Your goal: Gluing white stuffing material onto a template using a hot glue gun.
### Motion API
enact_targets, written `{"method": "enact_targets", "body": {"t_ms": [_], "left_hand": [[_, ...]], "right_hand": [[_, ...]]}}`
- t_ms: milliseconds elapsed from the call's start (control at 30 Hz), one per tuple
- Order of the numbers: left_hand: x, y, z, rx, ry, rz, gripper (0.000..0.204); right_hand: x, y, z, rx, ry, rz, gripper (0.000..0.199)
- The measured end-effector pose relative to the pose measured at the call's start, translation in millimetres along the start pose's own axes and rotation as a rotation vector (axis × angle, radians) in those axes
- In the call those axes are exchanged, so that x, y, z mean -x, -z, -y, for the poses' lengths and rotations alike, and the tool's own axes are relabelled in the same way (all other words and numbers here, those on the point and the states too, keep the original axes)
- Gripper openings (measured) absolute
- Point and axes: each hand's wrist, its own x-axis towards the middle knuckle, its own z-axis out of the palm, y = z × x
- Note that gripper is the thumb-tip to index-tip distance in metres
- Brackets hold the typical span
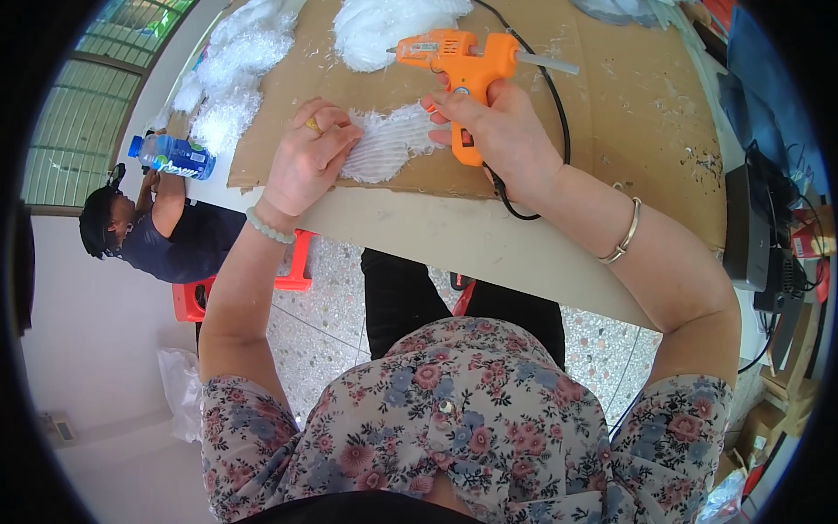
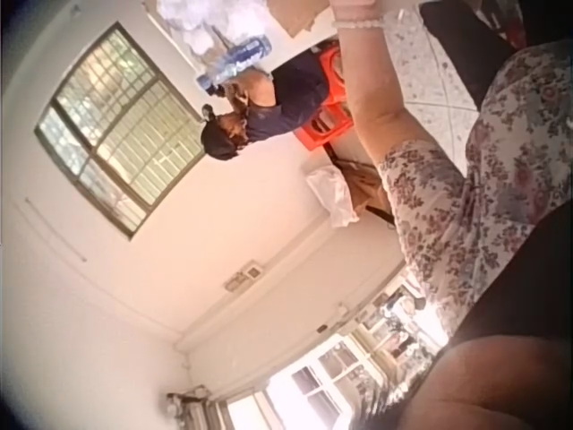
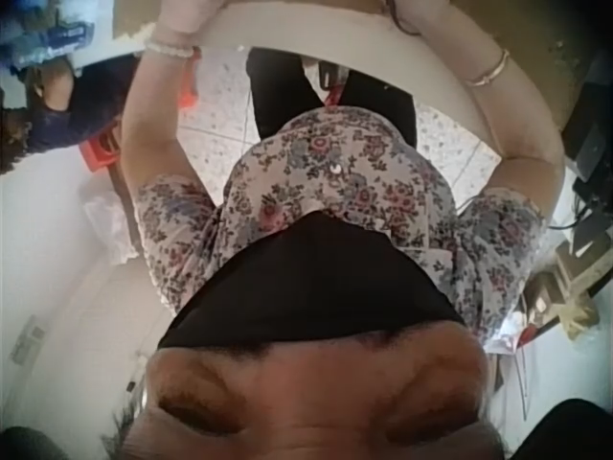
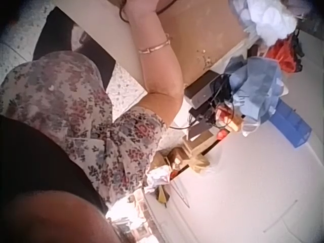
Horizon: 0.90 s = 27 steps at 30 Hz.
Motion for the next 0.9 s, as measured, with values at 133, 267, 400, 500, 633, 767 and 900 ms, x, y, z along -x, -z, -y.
{"method": "enact_targets", "body": {"t_ms": [133, 267, 400, 500, 633, 767, 900], "left_hand": [[-4.7, 6.5, -6.2, -0.142, -0.096, 0.122, 0.021], [-1.4, 15.8, -13.3, -0.171, -0.070, 0.201, 0.034], [8.5, 22.9, -7.2, 0.056, 0.049, 0.218, 0.039], [11.7, 30.2, -3.0, 0.911, 0.885, 0.147, 0.036], [15.1, 17.9, 12.9, 0.646, 0.965, -0.313, 0.031], [-0.5, 12.3, -6.6, 0.034, 0.411, -0.225, 0.035], [-17.3, -3.9, -30.6, 0.028, 0.275, -0.084, 0.036]], "right_hand": [[0.5, -0.6, 0.4, 0.011, -0.006, -0.003, 0.030], [-0.2, 1.9, -0.9, 0.022, -0.004, 0.007, 0.031], [-0.4, 2.7, -1.4, 0.018, -0.006, 0.012, 0.031], [2.5, 2.0, -0.2, 0.005, 0.006, 0.012, 0.031], [1.3, 0.2, 0.1, 0.014, -0.006, 0.016, 0.033], [1.0, 1.3, 0.3, 0.017, -0.010, 0.026, 0.034], [1.4, 0.5, 0.8, 0.041, -0.017, 0.014, 0.034]]}}
